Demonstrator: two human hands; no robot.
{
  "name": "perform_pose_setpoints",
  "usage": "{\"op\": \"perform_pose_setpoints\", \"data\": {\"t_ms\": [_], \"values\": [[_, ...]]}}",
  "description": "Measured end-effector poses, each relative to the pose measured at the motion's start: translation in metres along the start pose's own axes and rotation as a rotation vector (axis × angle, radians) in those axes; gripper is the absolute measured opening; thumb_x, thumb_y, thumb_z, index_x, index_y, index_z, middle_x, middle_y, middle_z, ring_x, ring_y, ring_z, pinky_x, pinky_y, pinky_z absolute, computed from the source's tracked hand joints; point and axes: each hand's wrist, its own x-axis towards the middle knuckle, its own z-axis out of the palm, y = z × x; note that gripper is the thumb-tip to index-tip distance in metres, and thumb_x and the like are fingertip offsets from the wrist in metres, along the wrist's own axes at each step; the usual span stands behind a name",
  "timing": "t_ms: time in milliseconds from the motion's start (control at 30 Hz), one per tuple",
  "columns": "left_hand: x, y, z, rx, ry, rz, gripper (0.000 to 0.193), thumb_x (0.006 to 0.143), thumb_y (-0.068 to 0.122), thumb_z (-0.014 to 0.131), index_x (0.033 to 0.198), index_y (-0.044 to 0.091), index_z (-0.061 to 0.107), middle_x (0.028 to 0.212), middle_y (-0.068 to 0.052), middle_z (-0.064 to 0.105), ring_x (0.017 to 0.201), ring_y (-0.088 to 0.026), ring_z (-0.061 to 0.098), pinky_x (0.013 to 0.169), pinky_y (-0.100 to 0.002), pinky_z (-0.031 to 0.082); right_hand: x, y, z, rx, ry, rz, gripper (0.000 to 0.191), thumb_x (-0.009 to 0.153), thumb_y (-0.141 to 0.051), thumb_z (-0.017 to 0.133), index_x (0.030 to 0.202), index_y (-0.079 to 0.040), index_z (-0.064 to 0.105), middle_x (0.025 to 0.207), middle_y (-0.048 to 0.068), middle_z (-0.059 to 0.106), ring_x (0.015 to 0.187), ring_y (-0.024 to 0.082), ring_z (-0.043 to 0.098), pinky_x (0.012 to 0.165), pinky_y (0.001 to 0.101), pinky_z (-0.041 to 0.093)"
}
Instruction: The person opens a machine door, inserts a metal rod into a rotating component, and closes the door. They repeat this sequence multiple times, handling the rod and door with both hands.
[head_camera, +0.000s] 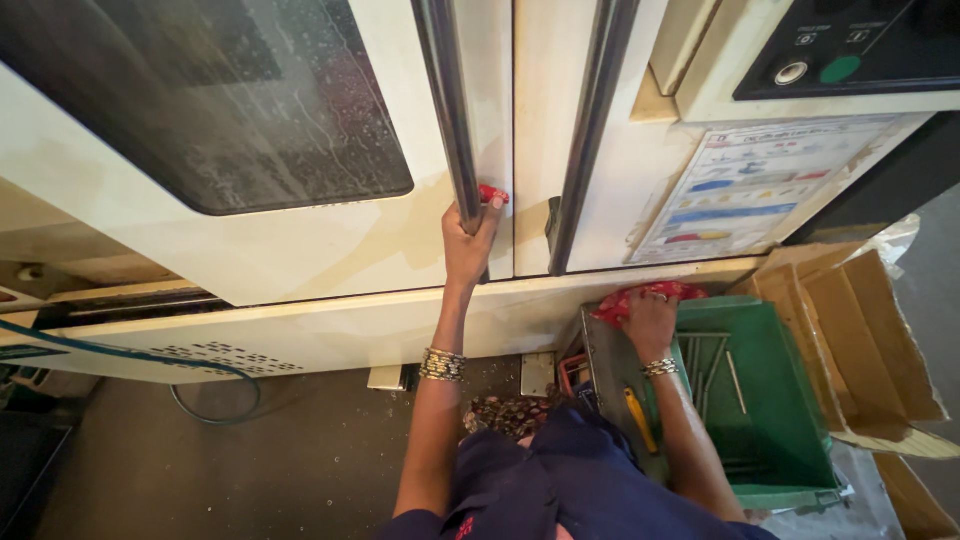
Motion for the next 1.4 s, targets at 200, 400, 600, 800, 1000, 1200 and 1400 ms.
{"op": "perform_pose_setpoints", "data": {"t_ms": [200,400,600,800,1000,1200,1400], "values": [[0.001,-0.001,0.000,-0.033,-0.001,-0.025,0.016,0.100,0.019,0.071,0.101,0.003,0.071,0.062,0.010,0.048,0.056,-0.001,0.038,0.050,-0.022,0.029,-0.002,-0.002,-0.002,-0.012,-0.030,-0.007,0.075,0.066,-0.052,0.086,0.126,-0.012,0.064,0.103,0.007,0.072,0.099,0.023,0.068,0.089,0.0446,0.047],[0.000,-0.005,-0.004,0.018,-0.005,0.049,0.016,0.102,0.019,0.072,0.102,0.002,0.072,0.067,0.010,0.048,0.060,-0.001,0.040,0.054,-0.022,0.032,0.000,-0.003,-0.001,0.015,-0.019,-0.006,0.078,0.063,-0.054,0.086,0.125,-0.013,0.064,0.105,0.008,0.072,0.102,0.025,0.068,0.088,0.0458,0.047],[0.001,-0.003,-0.005,-0.031,-0.013,-0.032,0.014,0.100,0.018,0.070,0.101,0.004,0.071,0.063,0.011,0.047,0.056,-0.001,0.038,0.051,-0.022,0.028,0.000,0.000,-0.001,0.320,0.010,0.020,0.056,0.067,-0.055,0.085,0.109,-0.021,0.069,0.108,0.010,0.070,0.107,0.030,0.066,0.094,0.0535,0.045],[-0.001,0.000,-0.004,0.043,0.056,-0.027,0.011,0.100,0.014,0.070,0.101,0.004,0.073,0.066,0.008,0.049,0.059,-0.001,0.039,0.054,-0.023,0.030,0.000,0.024,-0.004,0.749,0.407,0.051,0.045,0.079,-0.037,0.083,0.114,-0.012,0.068,0.114,0.018,0.064,0.111,0.040,0.058,0.096,0.0518,0.046],[-0.002,-0.010,0.007,0.053,0.236,0.158,0.012,0.101,0.010,0.068,0.110,0.002,0.069,0.092,0.001,0.064,0.077,-0.005,0.053,0.068,-0.023,0.044,-0.038,0.071,0.012,0.705,0.474,0.306,0.032,0.091,-0.030,0.077,0.116,-0.013,0.069,0.116,0.015,0.066,0.113,0.038,0.059,0.098,0.0508,0.047],[0.001,-0.011,0.014,0.214,0.392,0.249,0.018,0.103,0.011,0.066,0.116,-0.001,0.065,0.099,-0.005,0.072,0.086,-0.008,0.065,0.076,-0.027,0.053,-0.088,0.089,0.045,0.665,0.144,0.503,0.041,0.086,-0.037,0.074,0.118,-0.012,0.068,0.113,0.024,0.064,0.108,0.045,0.059,0.091,0.0533,0.050],[0.001,-0.018,0.010,0.437,0.492,0.126,0.025,0.099,0.013,0.069,0.116,-0.001,0.058,0.065,-0.011,0.063,0.056,-0.020,0.062,0.056,-0.034,0.047,-0.119,0.087,0.089,0.599,-0.141,0.383,0.051,0.080,-0.024,0.065,0.127,-0.006,0.057,0.113,0.028,0.065,0.104,0.045,0.065,0.090,0.0565,0.052]]}}
